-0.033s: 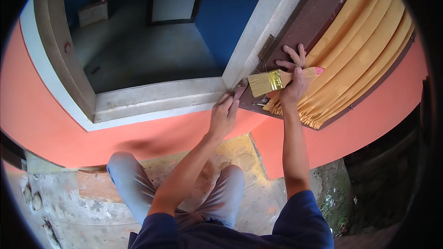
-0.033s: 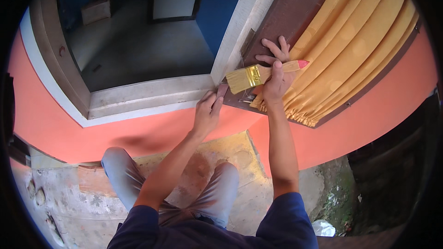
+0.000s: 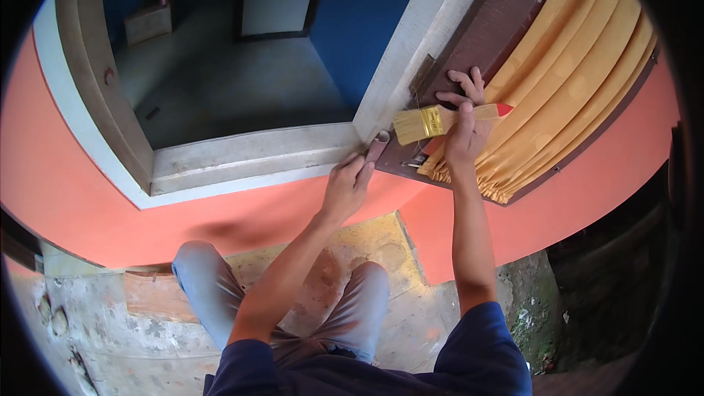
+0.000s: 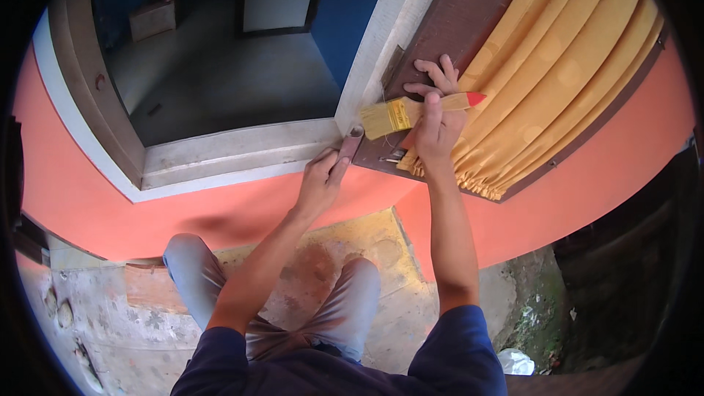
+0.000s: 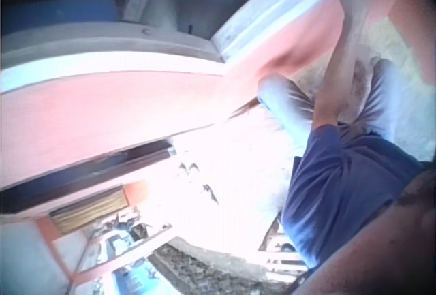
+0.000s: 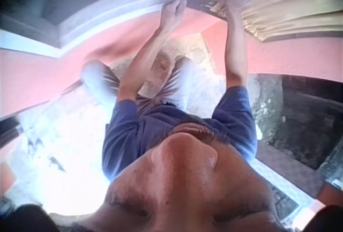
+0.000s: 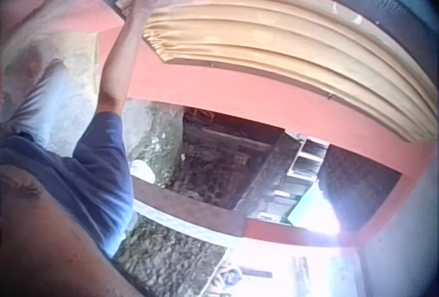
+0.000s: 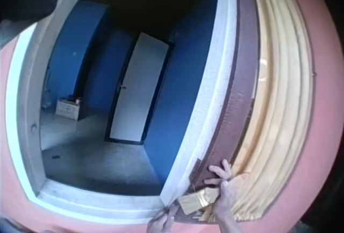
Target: The person scrubs and wipes a white window frame using a small brush and a cloth. They alternate between brushing and wiping along the frame edges and corners, focusing on cleaning the surface.
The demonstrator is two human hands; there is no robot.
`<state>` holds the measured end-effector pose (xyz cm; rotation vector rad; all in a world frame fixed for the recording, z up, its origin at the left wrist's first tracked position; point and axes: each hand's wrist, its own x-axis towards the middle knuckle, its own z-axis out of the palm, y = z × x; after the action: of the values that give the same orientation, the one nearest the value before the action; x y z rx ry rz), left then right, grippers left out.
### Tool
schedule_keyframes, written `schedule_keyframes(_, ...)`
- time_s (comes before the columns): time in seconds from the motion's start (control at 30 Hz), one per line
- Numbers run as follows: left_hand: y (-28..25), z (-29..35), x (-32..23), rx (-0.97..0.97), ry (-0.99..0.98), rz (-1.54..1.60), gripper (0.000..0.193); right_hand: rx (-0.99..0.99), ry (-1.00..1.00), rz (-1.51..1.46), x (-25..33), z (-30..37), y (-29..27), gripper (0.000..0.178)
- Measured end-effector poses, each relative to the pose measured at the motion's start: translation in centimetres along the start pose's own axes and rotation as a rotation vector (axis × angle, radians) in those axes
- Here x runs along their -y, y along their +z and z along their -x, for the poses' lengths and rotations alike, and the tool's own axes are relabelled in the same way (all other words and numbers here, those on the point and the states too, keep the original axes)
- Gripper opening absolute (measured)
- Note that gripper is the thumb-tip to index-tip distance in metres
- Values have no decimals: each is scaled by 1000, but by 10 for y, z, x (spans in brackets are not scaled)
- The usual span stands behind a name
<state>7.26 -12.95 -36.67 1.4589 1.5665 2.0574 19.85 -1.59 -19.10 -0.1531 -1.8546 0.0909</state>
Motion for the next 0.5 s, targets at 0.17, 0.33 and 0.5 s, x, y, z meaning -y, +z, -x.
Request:
schedule_keyframes(0.17, -114, -27, -29, -232, 107, -271, 19, 336, -89, 411, 55, -64, -32, 20)
schedule_keyframes(0.33, -179, -37, 3, -308, 96, -692, 20, 111, -638, 657, 94, -185, -32, 21)
schedule_keyframes(0.5, -173, -33, 16, -269, 65, -872, 30, 585, -668, 1212, 67, -104, 18, 18)
